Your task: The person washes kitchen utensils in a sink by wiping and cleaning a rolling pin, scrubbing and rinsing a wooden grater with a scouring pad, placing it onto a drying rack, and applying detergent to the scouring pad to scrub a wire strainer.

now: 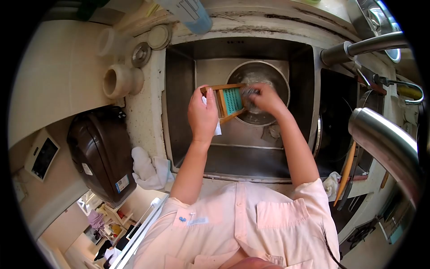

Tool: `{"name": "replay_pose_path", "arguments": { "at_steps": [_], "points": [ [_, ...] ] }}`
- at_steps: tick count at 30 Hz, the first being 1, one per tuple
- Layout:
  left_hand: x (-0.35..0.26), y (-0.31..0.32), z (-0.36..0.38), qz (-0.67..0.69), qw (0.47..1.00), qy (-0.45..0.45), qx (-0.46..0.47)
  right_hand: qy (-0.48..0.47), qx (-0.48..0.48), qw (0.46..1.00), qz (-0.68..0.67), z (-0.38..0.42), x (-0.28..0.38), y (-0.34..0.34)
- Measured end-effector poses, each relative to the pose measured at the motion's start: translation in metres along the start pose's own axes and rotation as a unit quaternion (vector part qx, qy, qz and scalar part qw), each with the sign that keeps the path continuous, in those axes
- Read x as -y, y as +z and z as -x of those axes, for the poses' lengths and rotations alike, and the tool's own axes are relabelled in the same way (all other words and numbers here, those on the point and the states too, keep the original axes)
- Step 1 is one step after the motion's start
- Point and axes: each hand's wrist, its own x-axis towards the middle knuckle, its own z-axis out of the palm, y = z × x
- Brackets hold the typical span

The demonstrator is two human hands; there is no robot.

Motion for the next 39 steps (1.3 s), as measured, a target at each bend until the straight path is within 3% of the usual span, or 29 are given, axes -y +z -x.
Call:
{"name": "replay_pose_path", "arguments": {
  "at_steps": [1,4,6,7,8,9,10,12,14,15,17,20,21,22,24,27,30,31,33,36,37,39],
  "points": [
    [0.0,-0.001,0.0,-0.001,1.0,0.0,-0.001,-0.001,-0.211,0.962,0.172,-0.015,-0.032,0.014],
    [-0.005,-0.003,0.0,0.0,1.0,-0.007,0.001,0.137,-0.337,0.87,0.333,-0.035,-0.096,0.048],
    [-0.007,-0.004,0.0,0.005,1.0,-0.022,0.006,0.052,-0.231,0.967,0.093,-0.036,-0.094,0.051],
    [-0.005,-0.004,0.002,0.014,0.999,-0.028,0.007,0.011,-0.168,0.985,-0.03,-0.029,-0.086,0.052],
    [-0.003,-0.002,0.0,0.027,0.999,-0.029,0.006,-0.066,-0.172,0.981,-0.06,-0.014,-0.058,0.059],
    [-0.002,-0.001,-0.001,0.04,0.999,-0.033,0.005,-0.058,-0.125,0.979,-0.151,0.0,-0.025,0.063],
    [-0.002,-0.002,0.0,0.033,0.999,-0.029,0.001,-0.126,-0.116,0.967,-0.188,0.011,-0.006,0.073],
    [-0.003,-0.004,-0.001,0.017,1.0,-0.016,-0.008,-0.163,-0.129,0.976,-0.068,0.016,-0.004,0.077],
    [-0.003,-0.005,-0.002,0.013,1.0,-0.026,-0.004,-0.141,-0.087,0.986,-0.014,0.002,-0.032,0.06],
    [-0.001,-0.005,0.0,0.011,0.999,-0.033,0.0,-0.046,-0.118,0.99,-0.059,-0.004,-0.037,0.051],
    [-0.001,-0.004,-0.001,0.002,1.0,-0.015,-0.007,0.036,-0.325,0.931,0.164,-0.016,-0.059,0.043],
    [-0.004,-0.001,0.001,-0.003,1.0,-0.018,-0.01,0.18,-0.34,0.89,0.245,-0.039,-0.1,0.053],
    [-0.006,0.0,0.001,-0.004,1.0,-0.024,-0.009,0.143,-0.254,0.951,0.107,-0.05,-0.118,0.056],
    [-0.008,0.0,0.002,0.0,1.0,-0.021,-0.005,0.088,-0.202,0.97,-0.102,-0.042,-0.095,0.059],
    [-0.013,0.002,0.001,0.013,1.0,-0.014,0.001,-0.115,-0.178,0.971,-0.113,-0.019,-0.057,0.075],
    [-0.013,-0.001,0.0,0.075,0.995,-0.038,0.044,-0.182,-0.184,0.966,0.0,0.015,-0.027,0.071],
    [-0.017,-0.008,0.016,0.028,0.992,0.079,0.092,0.015,-0.151,0.984,0.093,0.036,-0.039,0.049],
    [-0.016,-0.011,0.024,0.007,0.978,0.196,0.072,0.013,-0.153,0.983,0.105,0.043,-0.045,0.043],
    [-0.023,-0.026,0.045,-0.045,0.941,0.318,0.108,0.011,-0.151,0.98,0.13,0.057,-0.064,0.036],
    [-0.02,-0.038,0.071,-0.134,0.852,0.486,0.14,-0.107,-0.203,0.961,0.153,0.049,-0.118,0.042],
    [-0.017,-0.04,0.079,-0.167,0.814,0.536,0.15,0.11,-0.133,0.958,-0.228,0.076,-0.034,0.027],
    [-0.011,-0.037,0.088,-0.145,0.78,0.584,0.168,0.144,-0.019,0.878,-0.457,0.088,-0.021,0.023]
  ]
}}
